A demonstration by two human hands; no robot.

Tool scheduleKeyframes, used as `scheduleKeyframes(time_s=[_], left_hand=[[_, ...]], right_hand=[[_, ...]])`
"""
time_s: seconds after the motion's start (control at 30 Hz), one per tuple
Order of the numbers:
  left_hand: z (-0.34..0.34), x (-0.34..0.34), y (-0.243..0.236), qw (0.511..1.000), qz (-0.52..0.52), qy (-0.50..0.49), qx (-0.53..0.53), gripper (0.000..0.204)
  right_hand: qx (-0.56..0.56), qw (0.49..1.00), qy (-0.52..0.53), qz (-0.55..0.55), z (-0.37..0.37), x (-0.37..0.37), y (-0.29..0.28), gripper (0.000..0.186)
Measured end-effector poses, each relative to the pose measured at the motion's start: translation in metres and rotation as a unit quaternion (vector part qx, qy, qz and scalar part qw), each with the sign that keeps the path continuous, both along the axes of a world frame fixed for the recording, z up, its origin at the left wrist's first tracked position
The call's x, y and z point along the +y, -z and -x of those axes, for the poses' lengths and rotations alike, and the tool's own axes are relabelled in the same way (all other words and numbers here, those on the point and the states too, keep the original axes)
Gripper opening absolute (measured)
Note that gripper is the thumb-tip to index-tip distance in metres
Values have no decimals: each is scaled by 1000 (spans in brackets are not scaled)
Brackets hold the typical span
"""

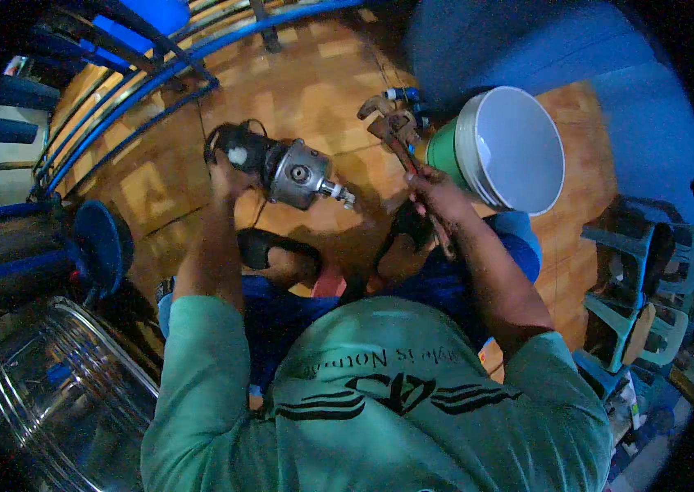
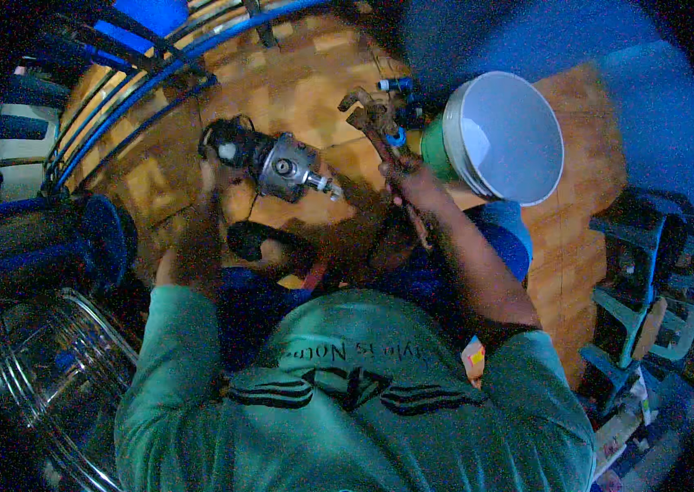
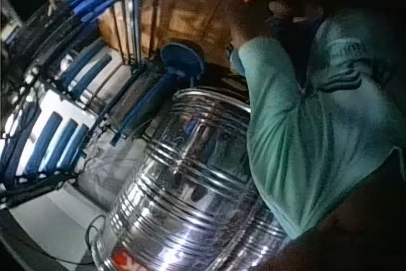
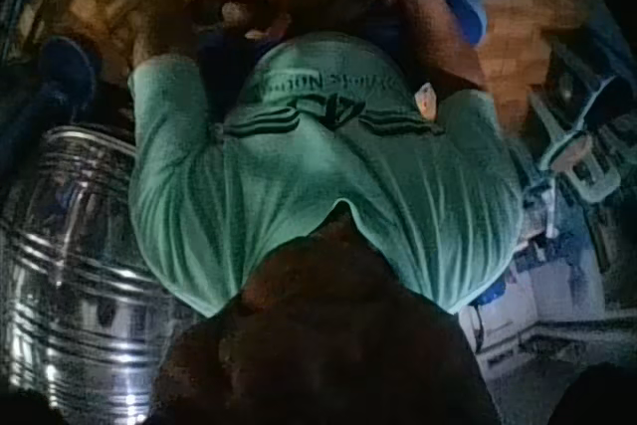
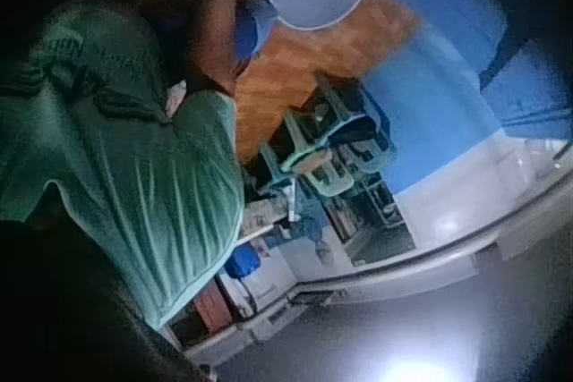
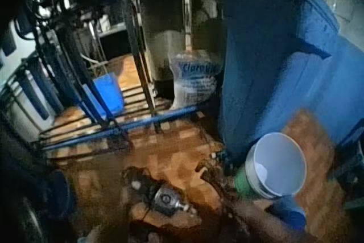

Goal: The person sits on the floor and works on a small electric water pump. They apply white thread seal tape to a threaded fitting, then attach the fitting to the pump and tighten it with a wrench. The person also retrieves a small white plastic part from a nearby shelf and handles it before returning to the pump.

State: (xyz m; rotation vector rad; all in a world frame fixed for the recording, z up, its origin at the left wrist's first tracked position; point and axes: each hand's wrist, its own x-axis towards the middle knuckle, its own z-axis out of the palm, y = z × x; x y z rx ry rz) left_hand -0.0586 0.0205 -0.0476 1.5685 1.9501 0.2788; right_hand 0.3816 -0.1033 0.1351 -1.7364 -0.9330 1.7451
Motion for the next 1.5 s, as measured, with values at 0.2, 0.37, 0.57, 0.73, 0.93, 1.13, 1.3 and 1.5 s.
scheduleKeyframes(time_s=[0.2,0.37,0.57,0.73,0.93,1.13,1.3,1.5], left_hand=[[-6,32,-21,992,-5,111,60,115],[-53,30,-50,981,-45,138,128,106],[-64,7,-76,958,-34,211,193,110],[-66,7,-81,947,-11,236,218,112],[-62,5,-89,957,-6,221,188,115],[-71,3,-81,961,-3,195,197,113],[-66,6,-70,962,13,172,212,112],[-69,11,-76,952,42,195,231,127]], right_hand=[[-216,955,-200,46,-17,19,-29,45],[-304,807,-480,-164,-42,53,-49,39],[-400,574,-701,-137,43,69,-36,32],[-400,553,-693,-232,109,62,-44,23],[-372,532,-706,-282,150,65,-34,21],[-376,537,-702,-278,176,56,-23,19],[-362,533,-694,-322,201,54,-22,12],[-432,465,-715,-293,205,42,20,15]])
